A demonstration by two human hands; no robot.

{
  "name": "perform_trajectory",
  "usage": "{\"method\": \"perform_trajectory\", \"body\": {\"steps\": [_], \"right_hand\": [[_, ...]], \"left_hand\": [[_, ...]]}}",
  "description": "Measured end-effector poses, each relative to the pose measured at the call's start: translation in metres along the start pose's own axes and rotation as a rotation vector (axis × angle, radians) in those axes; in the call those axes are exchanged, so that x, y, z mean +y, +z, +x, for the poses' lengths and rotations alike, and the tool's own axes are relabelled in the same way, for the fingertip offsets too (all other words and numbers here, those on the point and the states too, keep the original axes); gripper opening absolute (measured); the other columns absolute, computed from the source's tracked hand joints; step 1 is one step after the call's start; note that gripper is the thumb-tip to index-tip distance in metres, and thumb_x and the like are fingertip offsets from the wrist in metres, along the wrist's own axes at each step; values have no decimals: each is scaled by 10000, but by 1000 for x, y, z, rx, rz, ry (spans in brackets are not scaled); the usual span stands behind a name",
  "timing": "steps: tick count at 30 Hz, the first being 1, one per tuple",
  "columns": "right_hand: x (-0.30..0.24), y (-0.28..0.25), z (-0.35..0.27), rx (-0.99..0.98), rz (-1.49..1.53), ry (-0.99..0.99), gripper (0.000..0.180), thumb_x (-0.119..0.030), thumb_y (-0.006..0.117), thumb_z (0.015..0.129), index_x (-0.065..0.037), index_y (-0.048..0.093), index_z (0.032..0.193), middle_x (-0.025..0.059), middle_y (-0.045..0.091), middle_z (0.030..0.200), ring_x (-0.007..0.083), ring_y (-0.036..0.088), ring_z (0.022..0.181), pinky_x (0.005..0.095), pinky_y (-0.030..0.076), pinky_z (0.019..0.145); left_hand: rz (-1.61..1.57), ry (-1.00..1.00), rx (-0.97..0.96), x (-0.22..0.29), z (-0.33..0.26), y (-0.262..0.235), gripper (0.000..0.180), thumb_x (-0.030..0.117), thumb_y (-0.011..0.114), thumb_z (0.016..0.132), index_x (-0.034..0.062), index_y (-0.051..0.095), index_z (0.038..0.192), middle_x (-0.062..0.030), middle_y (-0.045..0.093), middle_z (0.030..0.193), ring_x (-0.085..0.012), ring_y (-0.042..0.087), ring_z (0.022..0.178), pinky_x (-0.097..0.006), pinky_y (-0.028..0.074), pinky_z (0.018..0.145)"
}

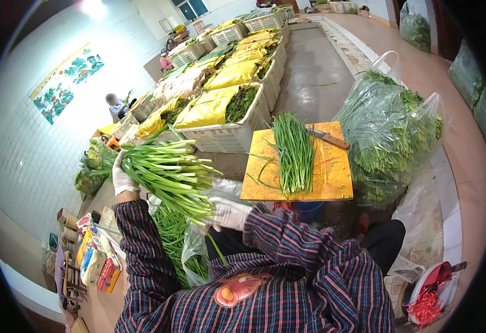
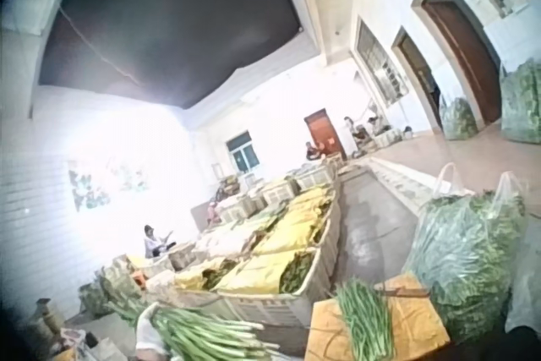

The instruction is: The person trims green onions by hand, aligning them on a yellow cutting board and cutting the ends with a knife. Bundles are gathered, trimmed, and placed into a plastic bag.

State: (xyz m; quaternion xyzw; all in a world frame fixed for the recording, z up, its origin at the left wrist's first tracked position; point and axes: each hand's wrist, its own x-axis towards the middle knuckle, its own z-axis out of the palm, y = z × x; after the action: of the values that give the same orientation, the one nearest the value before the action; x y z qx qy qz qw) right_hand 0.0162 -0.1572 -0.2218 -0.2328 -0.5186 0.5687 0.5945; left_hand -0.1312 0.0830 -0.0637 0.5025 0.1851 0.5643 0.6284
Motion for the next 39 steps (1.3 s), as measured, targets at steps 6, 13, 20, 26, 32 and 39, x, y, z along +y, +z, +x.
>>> {"method": "perform_trajectory", "body": {"steps": [6,13,20,26,32,39], "right_hand": [[-38,35,-100,-125,-373,496,288,-261,427,949,-56,589,828,0,547,668,65,493,539,219,412,481],[-72,28,-143,458,-1186,436,514,-430,594,832,-47,539,1168,186,635,1001,327,607,968,388,480,849],[-123,51,-41,554,-1102,-445,526,-235,747,709,-18,558,1150,212,425,1316,357,417,1217,400,356,1016],[-98,54,-8,428,-73,-300,711,86,639,764,-62,299,1371,82,435,1311,173,480,1166,315,427,981],[-94,65,-22,706,-854,-488,192,-108,722,734,-36,650,896,156,536,1196,319,469,1173,389,374,997],[-99,41,-124,-26,-1203,-71,107,-199,624,779,-98,614,744,77,612,911,289,589,899,403,464,802]], "left_hand": [[-251,-176,-3,12,0,-49,220,188,486,917,5,605,942,-138,664,912,-278,636,808,-399,530,772],[-197,-185,-38,-12,-19,-21,327,247,528,886,-51,613,991,-178,660,973,-306,634,861,-409,508,842],[-309,-300,-116,-16,-19,7,358,261,524,878,-51,586,1042,-200,631,1048,-327,608,945,-443,485,887],[-360,-362,-117,-19,-25,3,349,247,532,867,-47,579,1049,-206,621,1075,-328,595,975,-439,468,917],[-366,-402,-133,-32,-17,3,391,270,527,872,-59,574,1078,-205,620,1080,-326,597,969,-440,466,921],[-302,-308,-140,-37,-19,-7,374,291,499,895,-34,592,1055,-180,635,1068,-314,607,945,-438,473,899]]}}
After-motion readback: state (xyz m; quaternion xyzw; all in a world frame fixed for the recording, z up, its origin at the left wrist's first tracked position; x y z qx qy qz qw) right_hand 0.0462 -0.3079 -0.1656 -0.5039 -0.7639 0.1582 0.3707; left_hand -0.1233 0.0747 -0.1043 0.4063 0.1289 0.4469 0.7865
